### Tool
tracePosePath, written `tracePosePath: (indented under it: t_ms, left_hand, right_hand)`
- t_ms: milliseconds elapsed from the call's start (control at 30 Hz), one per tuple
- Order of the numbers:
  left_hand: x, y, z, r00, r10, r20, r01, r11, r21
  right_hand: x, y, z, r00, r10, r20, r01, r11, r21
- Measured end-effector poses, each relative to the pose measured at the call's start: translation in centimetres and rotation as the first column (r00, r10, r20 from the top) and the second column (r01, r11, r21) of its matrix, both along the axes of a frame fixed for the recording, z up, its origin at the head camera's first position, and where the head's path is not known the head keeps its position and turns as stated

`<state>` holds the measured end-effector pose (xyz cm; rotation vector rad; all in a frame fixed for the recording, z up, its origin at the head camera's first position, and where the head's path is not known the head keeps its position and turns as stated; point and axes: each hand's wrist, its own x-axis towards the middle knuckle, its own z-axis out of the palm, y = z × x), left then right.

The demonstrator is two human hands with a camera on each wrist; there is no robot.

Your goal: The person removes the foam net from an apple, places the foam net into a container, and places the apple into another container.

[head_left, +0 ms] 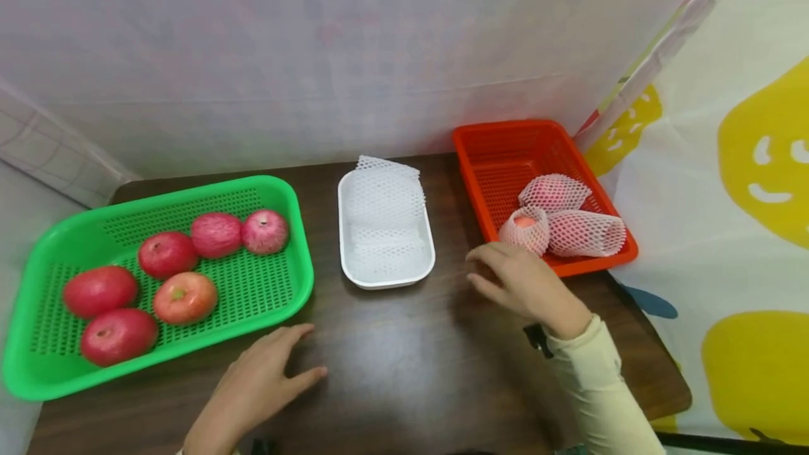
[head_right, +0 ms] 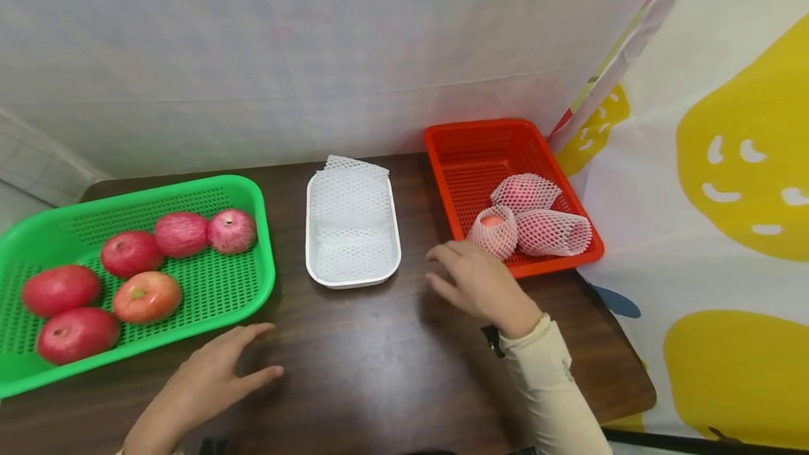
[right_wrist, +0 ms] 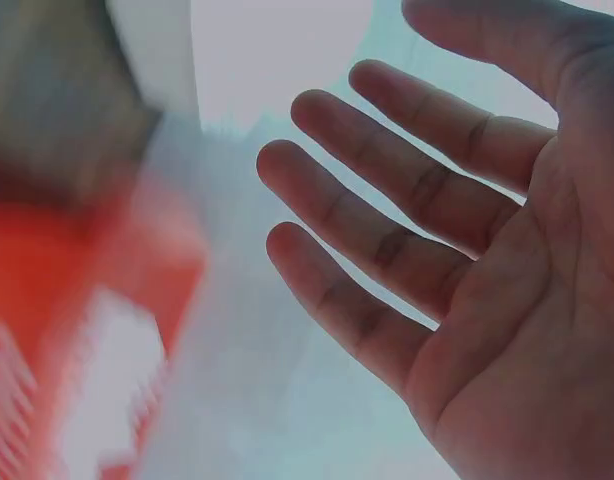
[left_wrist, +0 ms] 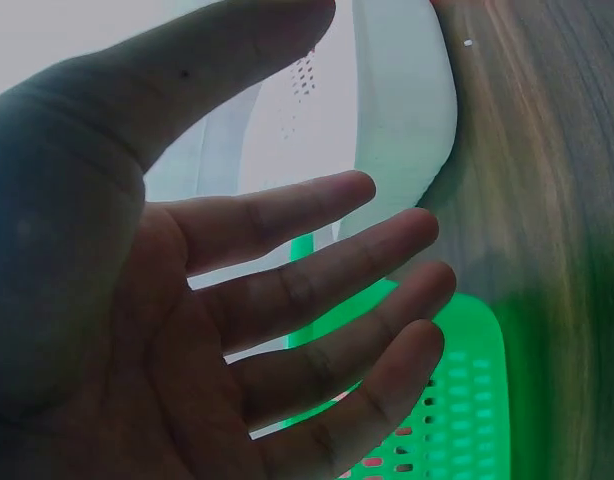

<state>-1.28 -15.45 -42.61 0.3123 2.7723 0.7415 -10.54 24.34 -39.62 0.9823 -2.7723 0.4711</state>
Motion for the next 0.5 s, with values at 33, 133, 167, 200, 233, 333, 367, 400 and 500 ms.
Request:
tracePosePath:
  t_ms: [33,133,167,200,233,333,367,400,500]
  left_hand:
    - [0.1,0.0,-0.1,1.000,0.000,0.009,0.000,1.000,-0.002]
    - [0.2,0.1,-0.3,1.000,0.003,0.029,-0.002,1.000,-0.002]
    - [0.2,0.1,-0.4,0.999,0.003,0.033,-0.003,1.000,-0.001]
    - [0.3,0.2,-0.5,0.999,0.005,0.035,-0.005,1.000,0.001]
    - [0.3,0.2,-0.6,0.999,0.005,0.036,-0.005,1.000,0.002]
    - [0.4,0.4,-0.7,1.000,0.004,0.031,-0.004,1.000,0.010]
    - [0.5,0.5,-0.8,1.000,0.002,0.029,-0.003,1.000,0.013]
    - [0.5,0.6,-0.9,1.000,0.002,0.028,-0.003,1.000,0.018]
    - [0.6,0.8,-1.1,0.999,0.001,0.035,-0.002,0.999,0.034]
  right_hand:
    - [-0.6,1.0,0.8,0.999,-0.041,0.007,0.040,0.999,0.029]
    - [-2.7,4.2,3.0,0.980,-0.186,0.069,0.174,0.973,0.151]
    - [-3.6,5.4,3.6,0.966,-0.240,0.095,0.217,0.955,0.204]
    - [-4.5,6.5,4.1,0.950,-0.289,0.120,0.251,0.932,0.261]
    - [-5.5,7.7,4.4,0.928,-0.340,0.152,0.278,0.904,0.325]
    - [-8.4,10.7,4.3,0.861,-0.447,0.243,0.285,0.819,0.497]
    - [-9.3,11.4,3.9,0.827,-0.482,0.289,0.278,0.798,0.535]
    - [-9.9,12.1,3.4,0.792,-0.512,0.334,0.267,0.781,0.565]
    - [-11.2,13.5,1.8,0.663,-0.586,0.466,0.248,0.759,0.602]
